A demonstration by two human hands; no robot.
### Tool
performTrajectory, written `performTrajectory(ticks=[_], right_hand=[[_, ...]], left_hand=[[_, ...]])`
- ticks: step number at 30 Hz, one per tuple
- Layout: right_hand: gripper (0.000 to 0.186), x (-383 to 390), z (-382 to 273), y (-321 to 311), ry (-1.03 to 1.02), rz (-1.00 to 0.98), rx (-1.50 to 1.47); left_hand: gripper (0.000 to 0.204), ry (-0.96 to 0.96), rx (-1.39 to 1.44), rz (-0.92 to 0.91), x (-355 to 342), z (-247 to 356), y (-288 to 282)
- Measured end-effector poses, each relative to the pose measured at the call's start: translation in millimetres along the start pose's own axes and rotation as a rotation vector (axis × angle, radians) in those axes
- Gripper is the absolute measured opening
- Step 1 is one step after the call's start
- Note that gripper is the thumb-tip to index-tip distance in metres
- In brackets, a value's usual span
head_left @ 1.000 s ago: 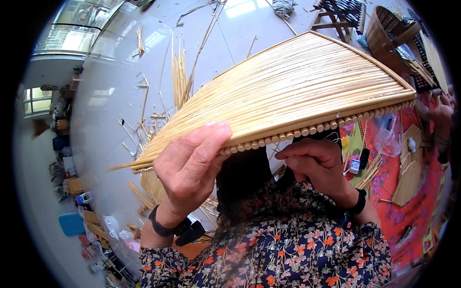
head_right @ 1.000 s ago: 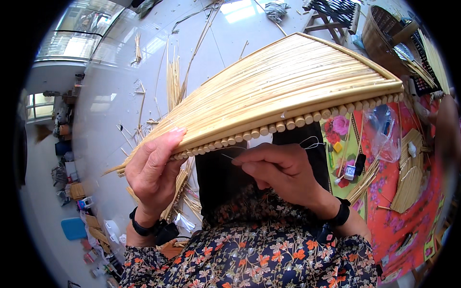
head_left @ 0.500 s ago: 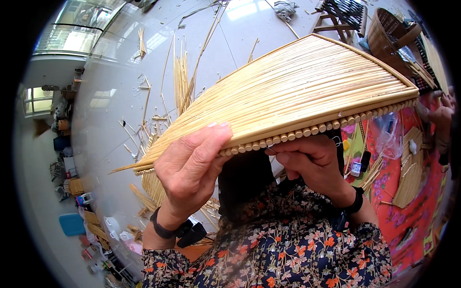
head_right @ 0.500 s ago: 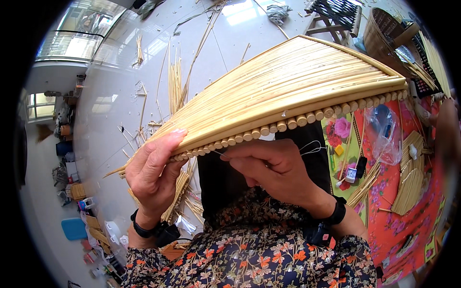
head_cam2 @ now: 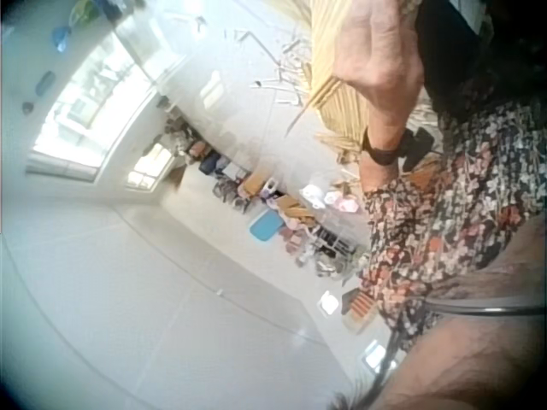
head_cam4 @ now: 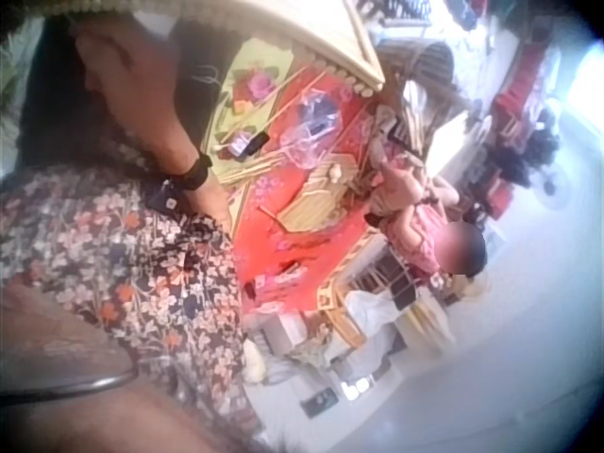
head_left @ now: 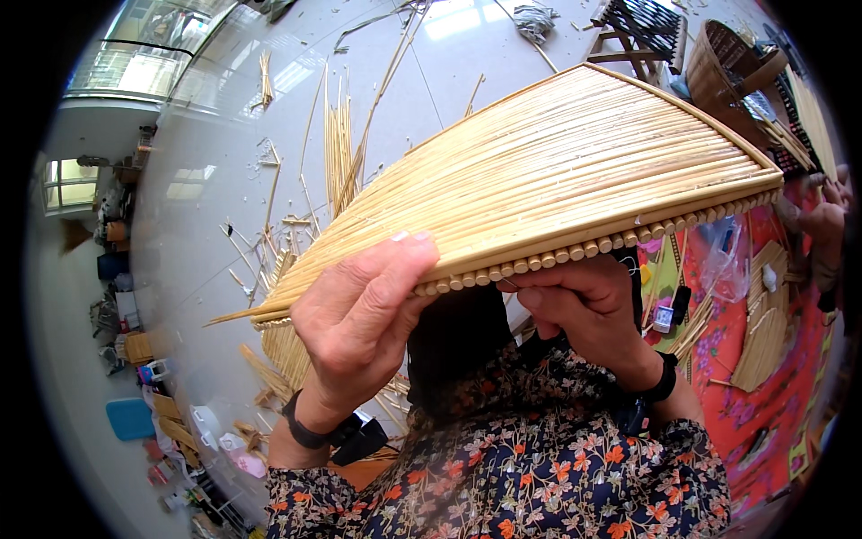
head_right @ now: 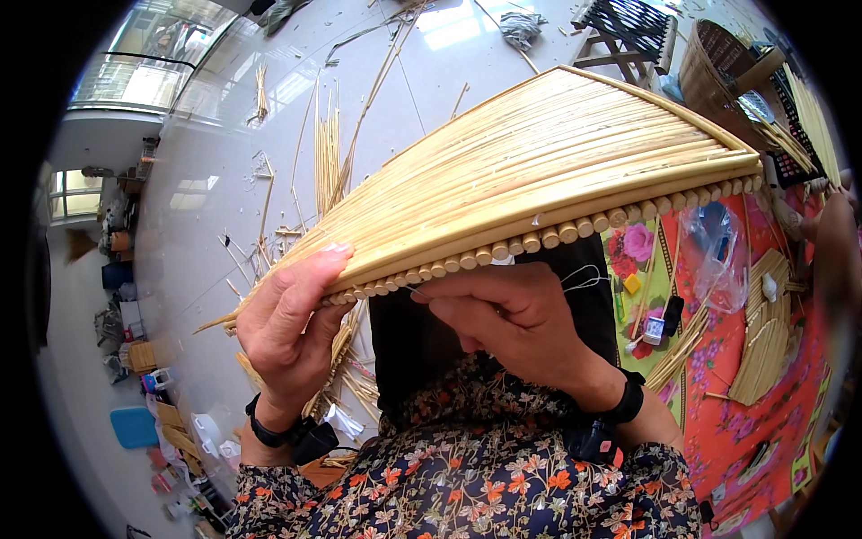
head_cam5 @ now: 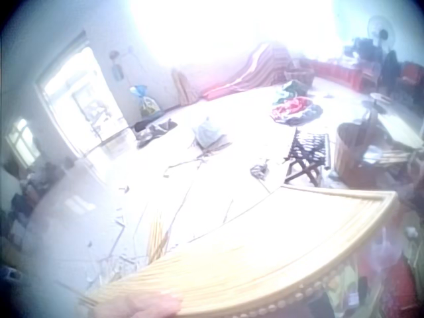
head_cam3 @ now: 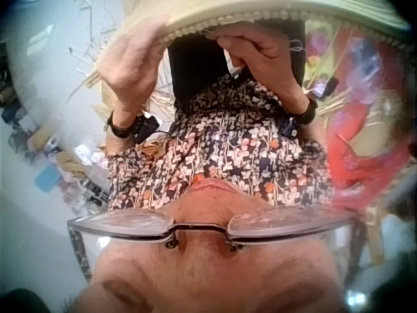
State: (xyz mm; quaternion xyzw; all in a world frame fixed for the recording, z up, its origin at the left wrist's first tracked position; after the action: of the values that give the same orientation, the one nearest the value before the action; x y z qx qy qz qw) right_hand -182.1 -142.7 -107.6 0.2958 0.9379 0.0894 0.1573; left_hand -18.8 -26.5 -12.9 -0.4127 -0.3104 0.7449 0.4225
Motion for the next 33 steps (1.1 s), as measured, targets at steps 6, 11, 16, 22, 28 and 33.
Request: performTrajectory(ticks=[6,11,16,22,28,33], right_hand=[[0.019,6,4,-3,0.011,-0.003,-0.003],[0.02,22,11,-4,0.188,0.013,-0.126],[0.016,41,29,-4,0.289,0.109,-0.319],[0.018,68,49,-13,0.401,0.124,-0.207],[0.016,72,46,-18,0.309,-0.088,0.027],[0.041,95,60,-27,0.322,-0.247,0.224]], left_hand=[[0.037,0.015,-0.013,0.012,8,4,6],[0.031,0.042,-0.024,0.016,15,10,9],[0.034,0.066,-0.02,-0.01,26,11,17],[0.029,0.108,-0.102,-0.076,41,11,22],[0.029,0.127,-0.13,-0.098,48,11,25],[0.028,0.116,-0.13,-0.115,47,11,24]])
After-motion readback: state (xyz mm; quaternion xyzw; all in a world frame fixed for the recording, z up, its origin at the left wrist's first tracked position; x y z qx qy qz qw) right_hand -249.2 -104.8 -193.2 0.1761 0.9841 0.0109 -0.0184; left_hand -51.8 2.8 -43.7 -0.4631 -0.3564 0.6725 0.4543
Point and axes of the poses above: each hand's wrist, its own x-axis away from the middle knuckle, its own y-axis out of the palm, z = x × y, the point moved 6 cm from there along -x, towards the middle knuckle, and after that the axes turned 12 degrees about -y, right-handed, at the moved point
